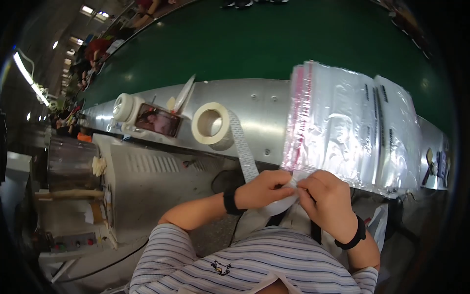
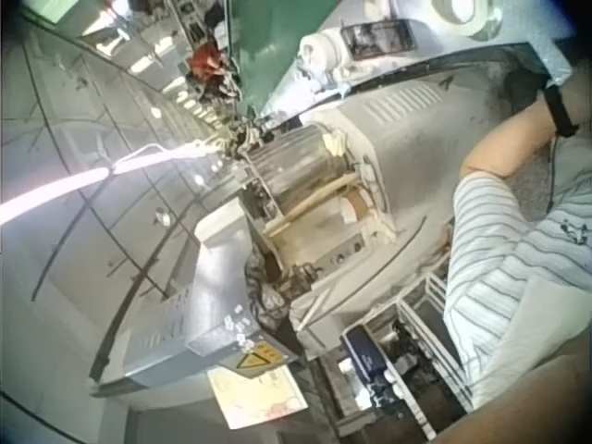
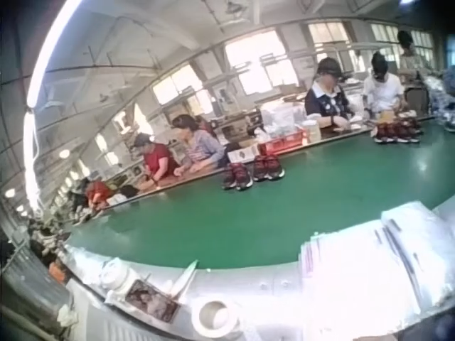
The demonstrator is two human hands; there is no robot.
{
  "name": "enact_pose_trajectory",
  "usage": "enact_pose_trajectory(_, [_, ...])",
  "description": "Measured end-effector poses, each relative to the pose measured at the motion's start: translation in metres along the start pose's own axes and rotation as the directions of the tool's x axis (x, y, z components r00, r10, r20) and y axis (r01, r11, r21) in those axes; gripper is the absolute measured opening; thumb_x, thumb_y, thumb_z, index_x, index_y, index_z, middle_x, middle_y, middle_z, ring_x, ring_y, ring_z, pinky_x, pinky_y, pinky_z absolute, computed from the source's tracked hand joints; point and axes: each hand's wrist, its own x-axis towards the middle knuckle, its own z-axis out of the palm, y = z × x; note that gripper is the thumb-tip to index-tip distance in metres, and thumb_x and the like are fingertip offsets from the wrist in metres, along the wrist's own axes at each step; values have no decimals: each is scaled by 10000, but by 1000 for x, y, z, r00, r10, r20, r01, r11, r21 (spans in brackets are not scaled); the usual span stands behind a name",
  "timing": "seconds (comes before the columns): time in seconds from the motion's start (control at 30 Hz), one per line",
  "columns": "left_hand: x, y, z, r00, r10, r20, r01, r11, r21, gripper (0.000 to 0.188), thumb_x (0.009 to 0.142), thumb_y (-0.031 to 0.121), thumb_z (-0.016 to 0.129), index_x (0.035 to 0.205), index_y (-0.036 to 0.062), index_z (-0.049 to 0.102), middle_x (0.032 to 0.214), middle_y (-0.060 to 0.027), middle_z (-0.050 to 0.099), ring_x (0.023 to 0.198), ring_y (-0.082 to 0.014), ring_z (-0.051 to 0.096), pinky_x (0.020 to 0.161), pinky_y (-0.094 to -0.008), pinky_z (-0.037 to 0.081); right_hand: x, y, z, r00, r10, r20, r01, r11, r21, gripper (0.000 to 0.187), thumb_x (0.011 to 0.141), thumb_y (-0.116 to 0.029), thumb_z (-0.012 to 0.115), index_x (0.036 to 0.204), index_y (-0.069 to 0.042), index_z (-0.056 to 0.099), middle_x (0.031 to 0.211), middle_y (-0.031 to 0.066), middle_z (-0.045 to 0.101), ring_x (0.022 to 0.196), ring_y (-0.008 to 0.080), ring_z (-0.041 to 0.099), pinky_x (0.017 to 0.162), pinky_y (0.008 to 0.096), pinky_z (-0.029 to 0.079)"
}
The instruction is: The recorder is peeling adhesive labels from a roll and applying them to clear plastic bags.
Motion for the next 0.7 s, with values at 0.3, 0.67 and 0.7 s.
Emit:
enact_pose_trajectory(0.3, [1, 20, -19, 919, -391, 44, 371, 824, -427, 228, 864, 32, 520, 1078, -43, 540, 938, -35, 599, 817, -70, 547, 719, -206, 438, 0, -31, -85, 943, -233, -238, 293, 241, 925, 156, 820, -107, 508, 724, 7, 550, 735, 183, 610, 590, 239, 532, 552, 317, 447])
enact_pose_trajectory(0.67, [-47, 4, -80, 895, 32, -445, 125, 940, 319, 159, 698, -28, 560, 845, -44, 619, 1122, -123, 528, 1068, -213, 491, 928, -294, 346, 12, -37, -51, 957, -192, -216, 239, 106, 965, 208, 819, -154, 532, 742, 39, 553, 760, 182, 604, 650, 258, 552, 597, 343, 461])
enact_pose_trajectory(0.7, [-55, 2, -91, 846, 89, -525, 161, 897, 411, 165, 695, -21, 557, 845, -43, 623, 1197, -140, 508, 1132, -230, 466, 962, -308, 324, 14, -38, -49, 960, -190, -208, 228, 92, 969, 214, 819, -158, 534, 744, 42, 553, 762, 182, 603, 655, 259, 554, 602, 345, 462])
